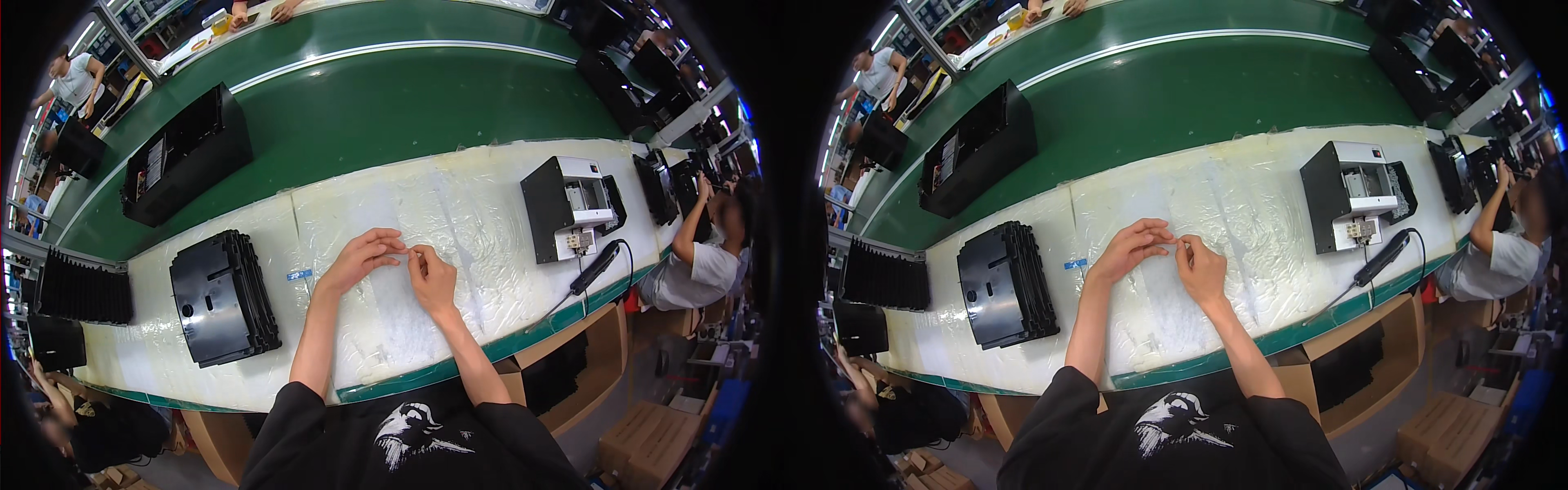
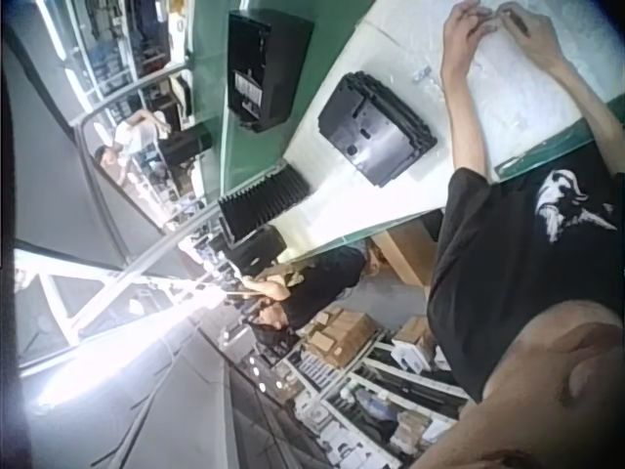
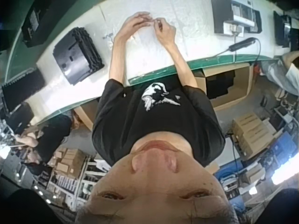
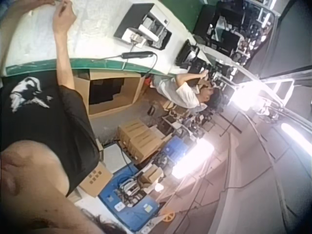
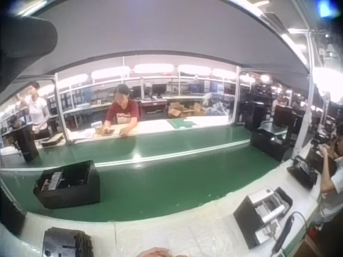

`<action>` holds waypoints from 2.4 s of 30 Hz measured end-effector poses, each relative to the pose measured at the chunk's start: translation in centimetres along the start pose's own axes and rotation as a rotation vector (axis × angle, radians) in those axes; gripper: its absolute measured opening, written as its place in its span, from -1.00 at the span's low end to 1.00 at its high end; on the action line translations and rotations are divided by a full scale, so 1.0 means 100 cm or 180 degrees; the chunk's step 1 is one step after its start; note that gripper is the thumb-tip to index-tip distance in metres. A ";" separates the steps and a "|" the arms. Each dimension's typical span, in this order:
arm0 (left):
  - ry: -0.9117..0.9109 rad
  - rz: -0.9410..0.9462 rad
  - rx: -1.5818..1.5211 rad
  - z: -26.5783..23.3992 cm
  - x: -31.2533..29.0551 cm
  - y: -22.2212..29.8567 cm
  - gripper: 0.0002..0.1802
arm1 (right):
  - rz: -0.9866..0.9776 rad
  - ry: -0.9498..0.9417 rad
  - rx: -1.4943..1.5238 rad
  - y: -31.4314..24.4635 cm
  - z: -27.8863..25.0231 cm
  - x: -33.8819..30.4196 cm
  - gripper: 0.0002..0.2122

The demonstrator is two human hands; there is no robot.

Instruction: Assemble an electronic device by installing internal components and securing the outer casing with an electric screwdriver.

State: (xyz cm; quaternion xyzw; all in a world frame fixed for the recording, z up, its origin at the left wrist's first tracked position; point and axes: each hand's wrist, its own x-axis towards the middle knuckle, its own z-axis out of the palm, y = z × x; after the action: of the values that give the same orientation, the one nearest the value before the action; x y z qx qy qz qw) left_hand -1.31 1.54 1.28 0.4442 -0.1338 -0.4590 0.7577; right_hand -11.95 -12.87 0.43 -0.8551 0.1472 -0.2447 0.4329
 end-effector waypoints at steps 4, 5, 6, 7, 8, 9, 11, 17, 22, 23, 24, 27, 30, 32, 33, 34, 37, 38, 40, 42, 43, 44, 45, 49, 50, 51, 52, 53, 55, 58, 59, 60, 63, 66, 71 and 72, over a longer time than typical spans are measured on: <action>-0.0022 0.0010 -0.0025 0.000 0.000 0.000 -0.64 | -0.0033 0.0055 -0.0019 0.001 0.001 0.001 -0.96; -0.0023 0.0009 -0.0023 0.000 0.000 0.000 -0.64 | -0.0033 0.0057 -0.0018 0.001 0.001 0.001 -0.96; -0.0018 0.0007 -0.0012 0.001 0.000 0.000 -0.64 | -0.0028 0.0060 -0.0019 0.000 0.000 0.001 -0.96; -0.0013 0.0004 -0.0002 0.001 0.000 0.000 -0.64 | -0.0022 0.0062 -0.0019 0.000 0.000 0.001 -0.96; -0.0017 0.0002 0.0000 0.001 0.001 0.000 -0.64 | -0.0021 0.0066 -0.0020 0.000 0.000 0.001 -0.96; 0.0003 0.0008 0.0000 0.001 0.000 0.000 -0.64 | -0.0009 0.0057 -0.0012 -0.001 0.000 0.001 -0.96; 0.0027 0.0013 0.0003 0.001 -0.001 0.000 -0.64 | 0.0003 0.0045 0.0001 -0.001 0.001 0.001 -0.96; 0.0005 0.0009 0.0005 0.001 0.000 0.001 -0.63 | 0.0024 0.0038 0.0035 0.000 0.000 0.000 -0.94; 0.0026 -0.0004 0.0022 0.002 -0.001 0.002 -0.63 | -0.0023 0.0051 -0.0051 -0.001 0.000 0.001 -0.97; 0.0027 -0.0002 0.0021 0.002 -0.001 0.001 -0.63 | -0.0025 0.0050 -0.0052 -0.001 0.000 0.001 -0.97; 0.0020 0.0011 0.0018 0.002 -0.001 0.001 -0.63 | -0.0024 0.0056 -0.0020 -0.001 0.000 0.000 -0.96; 0.0016 0.0015 0.0022 0.002 -0.001 0.001 -0.63 | -0.0047 0.0083 0.0017 0.000 0.001 0.000 -0.95; 0.0014 0.0009 0.0035 0.001 0.000 0.001 -0.63 | -0.0071 0.0098 0.0018 0.002 0.002 0.000 -0.95; 0.0012 0.0012 0.0040 0.001 0.000 0.001 -0.63 | -0.0072 0.0092 0.0016 0.002 0.002 0.000 -0.95; 0.0009 0.0015 0.0040 0.001 -0.001 0.001 -0.63 | -0.0068 0.0087 0.0007 0.002 0.002 0.000 -0.95; 0.0005 0.0017 0.0040 0.001 -0.001 0.001 -0.63 | -0.0063 0.0083 -0.0002 0.002 0.002 0.000 -0.95; -0.0012 0.0022 0.0021 0.000 -0.001 -0.001 -0.63 | -0.0056 0.0068 -0.0010 0.001 0.001 0.000 -0.95; -0.0012 0.0021 0.0021 0.000 0.000 -0.001 -0.63 | -0.0055 0.0067 -0.0010 0.002 0.001 0.000 -0.95; -0.0013 0.0011 0.0014 -0.001 0.000 -0.001 -0.63 | -0.0048 0.0081 -0.0002 0.002 0.002 0.000 -0.94; -0.0011 0.0012 0.0013 -0.001 0.000 -0.001 -0.63 | -0.0048 0.0081 -0.0003 0.002 0.002 0.000 -0.94; -0.0009 0.0010 0.0010 -0.001 0.000 -0.001 -0.63 | -0.0046 0.0080 -0.0006 0.001 0.002 0.000 -0.94; -0.0010 0.0013 0.0013 -0.001 -0.001 -0.001 -0.63 | -0.0050 0.0082 -0.0005 0.001 0.002 0.000 -0.94; -0.0012 0.0023 0.0014 0.000 -0.001 0.000 -0.63 | -0.0046 0.0078 -0.0017 0.000 0.001 0.000 -0.94; -0.0016 0.0009 0.0025 0.001 -0.001 0.000 -0.63 | -0.0044 0.0057 -0.0046 0.001 0.001 -0.001 -0.94; -0.0018 0.0011 0.0028 0.001 -0.001 0.000 -0.63 | -0.0046 0.0060 -0.0046 0.001 0.001 -0.001 -0.94; -0.0006 0.0016 0.0018 0.001 -0.001 0.000 -0.63 | -0.0043 0.0059 -0.0029 0.002 0.001 -0.001 -0.94; 0.0006 0.0022 0.0008 0.001 -0.001 0.000 -0.63 | -0.0040 0.0059 -0.0012 0.002 0.001 0.000 -0.94; 0.0005 0.0021 0.0008 0.001 -0.001 0.000 -0.63 | -0.0039 0.0060 -0.0012 0.002 0.001 0.000 -0.94; 0.0004 0.0015 -0.0002 0.002 -0.001 0.001 -0.63 | -0.0055 0.0053 0.0012 0.001 0.001 0.000 -0.94; 0.0001 0.0015 0.0012 0.001 -0.001 0.001 -0.63 | -0.0082 0.0041 -0.0018 0.001 0.001 0.000 -0.94; 0.0002 0.0014 0.0010 0.002 -0.001 0.001 -0.63 | -0.0081 0.0039 -0.0019 0.001 0.001 0.000 -0.94; 0.0007 0.0012 0.0019 0.002 -0.001 0.001 -0.63 | -0.0072 0.0044 -0.0025 0.002 0.001 0.000 -0.94; 0.0001 0.0018 0.0018 0.002 -0.001 0.001 -0.63 | -0.0069 0.0053 -0.0031 0.001 0.001 0.000 -0.94; -0.0004 0.0024 0.0012 0.002 -0.001 0.001 -0.63 | -0.0085 0.0062 -0.0034 0.001 0.001 0.000 -0.94; -0.0011 0.0024 0.0008 0.001 0.000 0.000 -0.63 | -0.0100 0.0074 -0.0011 0.002 0.001 0.000 -0.94; -0.0009 0.0023 0.0007 0.001 0.000 0.000 -0.63 | -0.0101 0.0076 -0.0009 0.002 0.001 0.000 -0.94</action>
State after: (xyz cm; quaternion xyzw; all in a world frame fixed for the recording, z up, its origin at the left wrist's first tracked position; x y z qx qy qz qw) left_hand -1.38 1.50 1.30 0.4439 -0.1370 -0.4567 0.7587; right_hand -11.88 -12.94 0.22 -0.8549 0.1391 -0.2615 0.4259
